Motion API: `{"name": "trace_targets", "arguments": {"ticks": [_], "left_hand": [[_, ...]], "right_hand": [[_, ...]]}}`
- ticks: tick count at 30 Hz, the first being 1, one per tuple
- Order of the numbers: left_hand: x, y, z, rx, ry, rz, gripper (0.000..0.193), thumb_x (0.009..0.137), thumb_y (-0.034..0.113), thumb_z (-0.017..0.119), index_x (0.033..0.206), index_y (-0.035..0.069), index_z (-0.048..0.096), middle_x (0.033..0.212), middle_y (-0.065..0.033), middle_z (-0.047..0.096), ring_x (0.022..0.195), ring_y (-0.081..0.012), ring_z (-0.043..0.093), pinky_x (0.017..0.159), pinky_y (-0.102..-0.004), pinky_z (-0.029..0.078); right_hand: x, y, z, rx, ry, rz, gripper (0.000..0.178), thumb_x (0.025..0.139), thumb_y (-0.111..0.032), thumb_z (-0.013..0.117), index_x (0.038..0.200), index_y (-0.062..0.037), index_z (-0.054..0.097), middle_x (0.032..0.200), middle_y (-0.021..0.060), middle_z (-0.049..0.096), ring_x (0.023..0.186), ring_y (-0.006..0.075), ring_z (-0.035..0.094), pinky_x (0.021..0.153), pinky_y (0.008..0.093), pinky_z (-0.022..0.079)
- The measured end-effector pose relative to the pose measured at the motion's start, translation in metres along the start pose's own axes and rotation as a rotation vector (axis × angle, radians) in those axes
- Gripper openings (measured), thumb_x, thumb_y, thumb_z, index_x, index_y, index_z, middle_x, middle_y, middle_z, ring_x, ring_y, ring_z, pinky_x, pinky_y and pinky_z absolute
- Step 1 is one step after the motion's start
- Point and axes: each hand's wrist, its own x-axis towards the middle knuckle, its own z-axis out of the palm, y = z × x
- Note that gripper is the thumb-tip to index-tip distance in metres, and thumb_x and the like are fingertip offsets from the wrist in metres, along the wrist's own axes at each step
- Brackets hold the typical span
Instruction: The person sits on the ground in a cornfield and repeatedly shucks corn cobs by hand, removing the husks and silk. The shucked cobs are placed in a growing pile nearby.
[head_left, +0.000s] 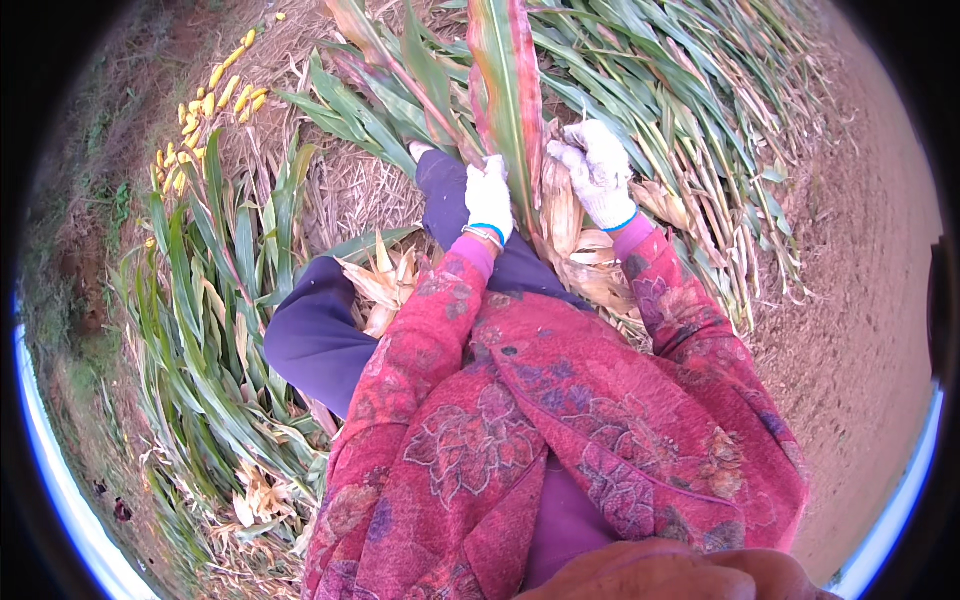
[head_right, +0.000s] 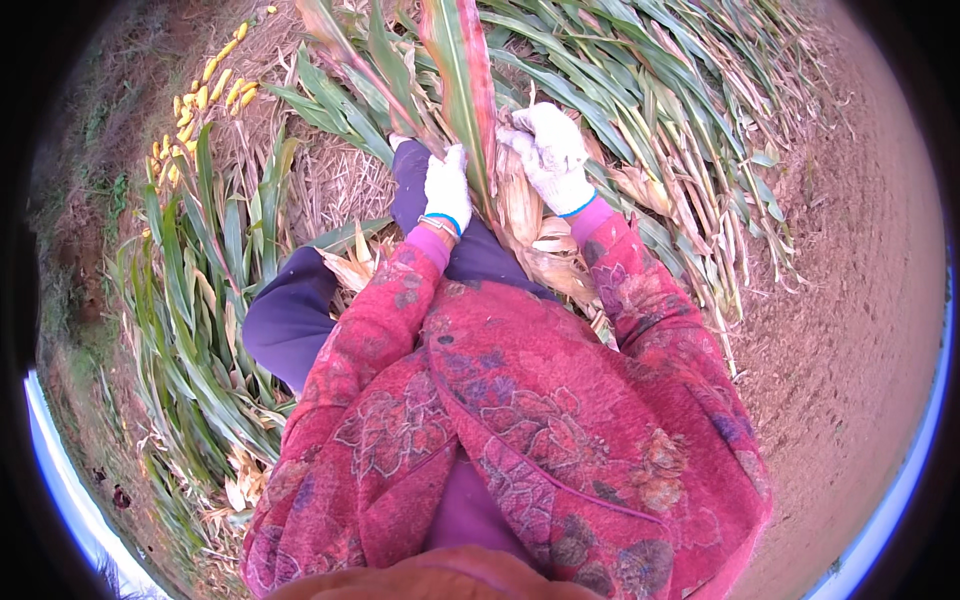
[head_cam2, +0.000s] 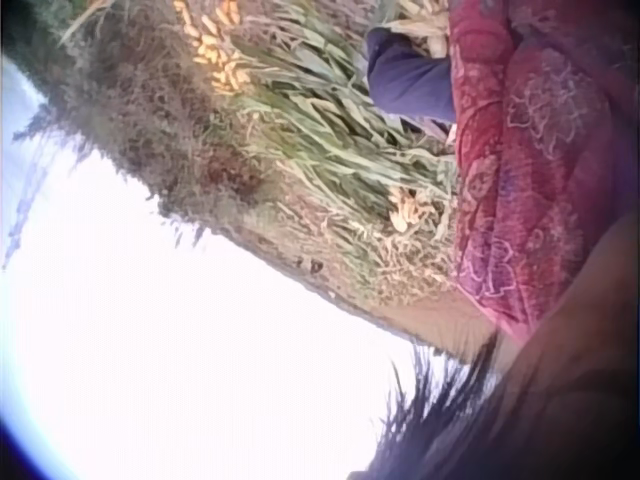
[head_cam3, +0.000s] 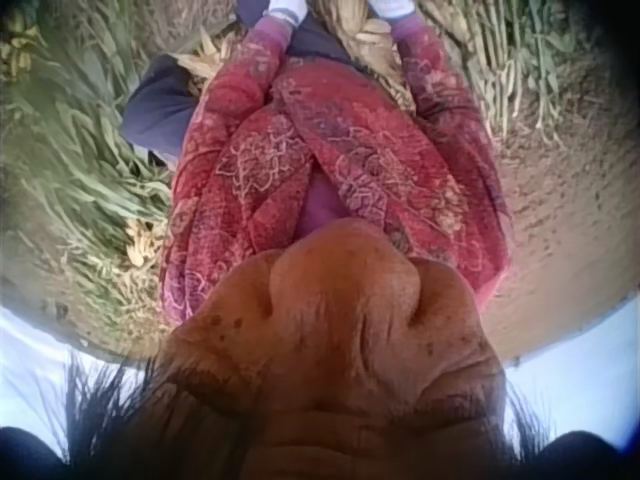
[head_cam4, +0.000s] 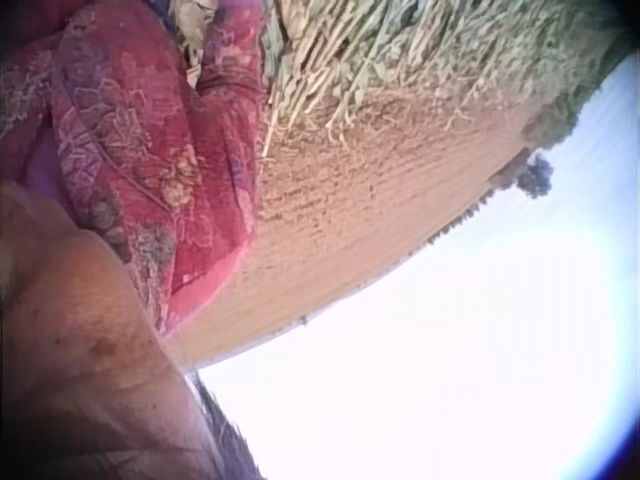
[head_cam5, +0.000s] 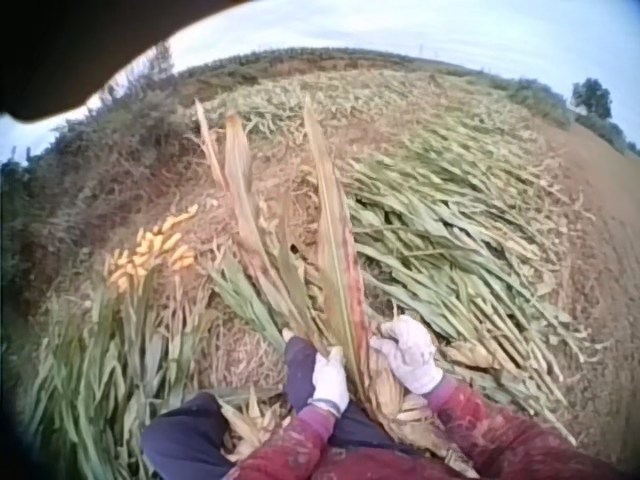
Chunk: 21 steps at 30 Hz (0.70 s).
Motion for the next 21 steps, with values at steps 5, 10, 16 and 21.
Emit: {"name": "trace_targets", "arguments": {"ticks": [5, 10, 16, 21], "left_hand": [[0.007, -0.012, -0.003, 0.054, -0.023, 0.039, 0.038, 0.102, 0.034, 0.061, 0.118, 0.001, 0.063, 0.105, -0.009, 0.067, 0.094, -0.0222, 0.063, 0.087, -0.0381, 0.051], [0.01, -0.011, -0.008, 0.175, -0.077, 0.039, 0.039, 0.102, 0.034, 0.059, 0.12, 0.0, 0.063, 0.102, -0.0123, 0.068, 0.093, -0.0243, 0.064, 0.087, -0.0395, 0.051], [0.031, -0.038, -0.007, 0.183, 0.008, 0.088, 0.041, 0.108, 0.029, 0.049, 0.133, -0.002, 0.057, 0.12, -0.0203, 0.068, 0.107, -0.0328, 0.066, 0.094, -0.0431, 0.052], [0.036, -0.044, -0.017, 0.238, 0.018, 0.067, 0.044, 0.108, 0.03, 0.047, 0.139, 0.0, 0.056, 0.131, -0.0259, 0.065, 0.119, -0.042, 0.063, 0.101, -0.0473, 0.049]], "right_hand": [[-0.002, -0.011, -0.009, 0.04, 0.015, -0.185, 0.025, 0.077, -0.011, 0.084, 0.093, -0.0035, 0.066, 0.085, 0.0125, 0.063, 0.081, 0.0359, 0.064, 0.074, 0.0448, 0.052], [-0.004, -0.003, -0.023, -0.085, -0.077, -0.203, 0.024, 0.081, -0.011, 0.081, 0.098, -0.0039, 0.065, 0.091, 0.0134, 0.065, 0.088, 0.037, 0.065, 0.078, 0.0461, 0.053], [-0.018, 0.018, -0.019, 0.005, -0.204, -0.089, 0.024, 0.086, -0.017, 0.08, 0.101, -0.0046, 0.065, 0.093, 0.0146, 0.064, 0.087, 0.0359, 0.066, 0.079, 0.0449, 0.054], [-0.09, 0.013, -0.02, 0.04, -0.676, -0.041, 0.029, 0.089, -0.026, 0.08, 0.1, -0.0027, 0.066, 0.089, 0.0152, 0.063, 0.086, 0.0357, 0.064, 0.084, 0.0428, 0.054]]}}
